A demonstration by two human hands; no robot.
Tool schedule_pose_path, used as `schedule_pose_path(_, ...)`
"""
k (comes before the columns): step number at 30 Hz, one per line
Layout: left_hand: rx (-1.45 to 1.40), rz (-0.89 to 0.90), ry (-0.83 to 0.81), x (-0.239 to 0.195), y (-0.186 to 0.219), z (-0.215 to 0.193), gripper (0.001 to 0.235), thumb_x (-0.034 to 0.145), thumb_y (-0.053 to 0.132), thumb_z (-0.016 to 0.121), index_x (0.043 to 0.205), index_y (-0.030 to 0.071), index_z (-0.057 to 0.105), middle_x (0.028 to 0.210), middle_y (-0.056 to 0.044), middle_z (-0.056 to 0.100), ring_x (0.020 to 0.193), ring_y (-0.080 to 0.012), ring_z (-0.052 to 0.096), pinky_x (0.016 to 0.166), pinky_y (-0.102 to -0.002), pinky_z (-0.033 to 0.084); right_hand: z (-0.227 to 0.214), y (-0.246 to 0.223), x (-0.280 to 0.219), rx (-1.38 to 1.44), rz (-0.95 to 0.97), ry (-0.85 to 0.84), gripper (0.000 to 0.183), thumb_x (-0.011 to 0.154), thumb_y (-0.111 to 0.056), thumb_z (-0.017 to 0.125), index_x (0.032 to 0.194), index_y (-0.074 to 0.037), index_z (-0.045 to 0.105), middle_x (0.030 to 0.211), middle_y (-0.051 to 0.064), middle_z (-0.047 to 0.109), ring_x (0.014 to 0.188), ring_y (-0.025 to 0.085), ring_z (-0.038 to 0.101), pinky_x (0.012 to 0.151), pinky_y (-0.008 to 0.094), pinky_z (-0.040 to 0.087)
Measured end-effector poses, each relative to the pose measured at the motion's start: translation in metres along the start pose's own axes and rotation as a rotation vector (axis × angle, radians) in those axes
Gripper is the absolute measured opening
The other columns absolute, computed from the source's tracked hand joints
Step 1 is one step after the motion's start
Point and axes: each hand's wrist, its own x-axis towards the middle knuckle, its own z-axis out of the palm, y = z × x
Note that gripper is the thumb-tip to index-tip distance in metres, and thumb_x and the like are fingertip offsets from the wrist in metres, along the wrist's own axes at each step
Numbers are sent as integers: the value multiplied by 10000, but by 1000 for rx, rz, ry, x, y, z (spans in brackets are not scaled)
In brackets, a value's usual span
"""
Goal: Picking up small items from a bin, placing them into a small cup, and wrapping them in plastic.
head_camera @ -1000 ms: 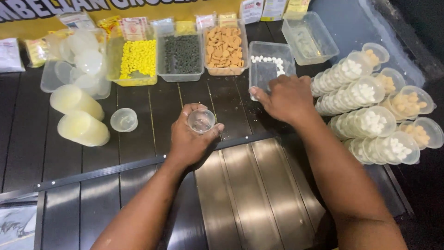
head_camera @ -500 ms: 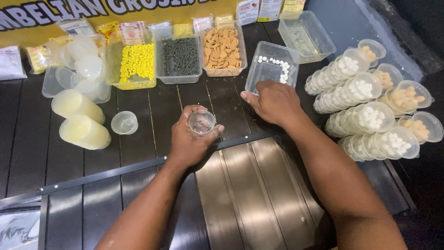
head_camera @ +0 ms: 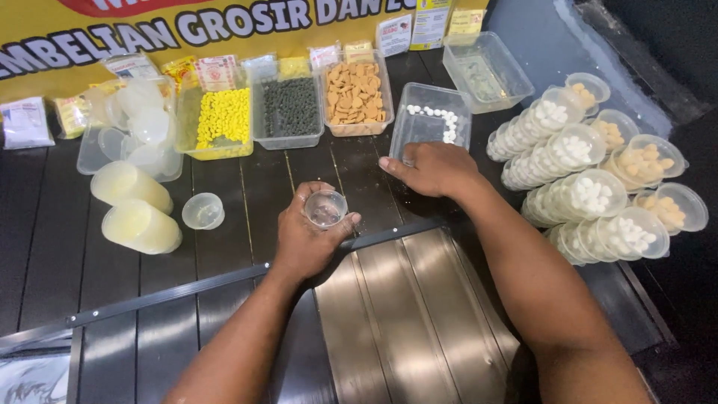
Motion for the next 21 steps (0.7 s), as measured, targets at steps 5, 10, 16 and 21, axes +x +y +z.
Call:
schedule_pose_path(5, 37, -64, 11, 2, -9, 4, 597, 669, 284, 954, 1156, 101, 661, 904, -231, 753, 936, -394, 747, 787, -459, 557, 7, 11, 9, 56, -19, 43, 824, 1018, -684, 294, 1137, -12, 756, 1018, 256, 751, 1088, 467, 690, 950, 591, 495)
schedule_pose_path(10, 105, -103, -3, 2, -3, 7, 605, 672, 284, 948, 1187, 132, 668, 910, -226, 742, 942, -395, 735, 799, -465, 542, 15, 24, 14, 126, -73, 146, 783, 1032, -643, 338, 931, -3, 777, 821, 241, 740, 924, 467, 716, 845, 582, 521)
schedule_pose_path(16, 102, -54, 41, 0, -1, 8, 560, 689, 199, 957, 1160, 104, 670, 836, -197, 726, 830, -295, 710, 720, -393, 522, 24, 35, 28, 240, -160, 284, 627, 1068, -499, 437, 671, -73, 668, 535, 126, 614, 607, 320, 661, 617, 448, 514)
schedule_pose_path(21, 86, -2, 27, -1, -2, 8, 555, 683, 168, 970, 1138, 62, 670, 835, -236, 725, 833, -346, 728, 704, -425, 525, 25, 39, 37, 354, -165, 468, 620, 1092, -481, 450, 628, -116, 639, 440, 62, 562, 476, 252, 621, 504, 362, 486)
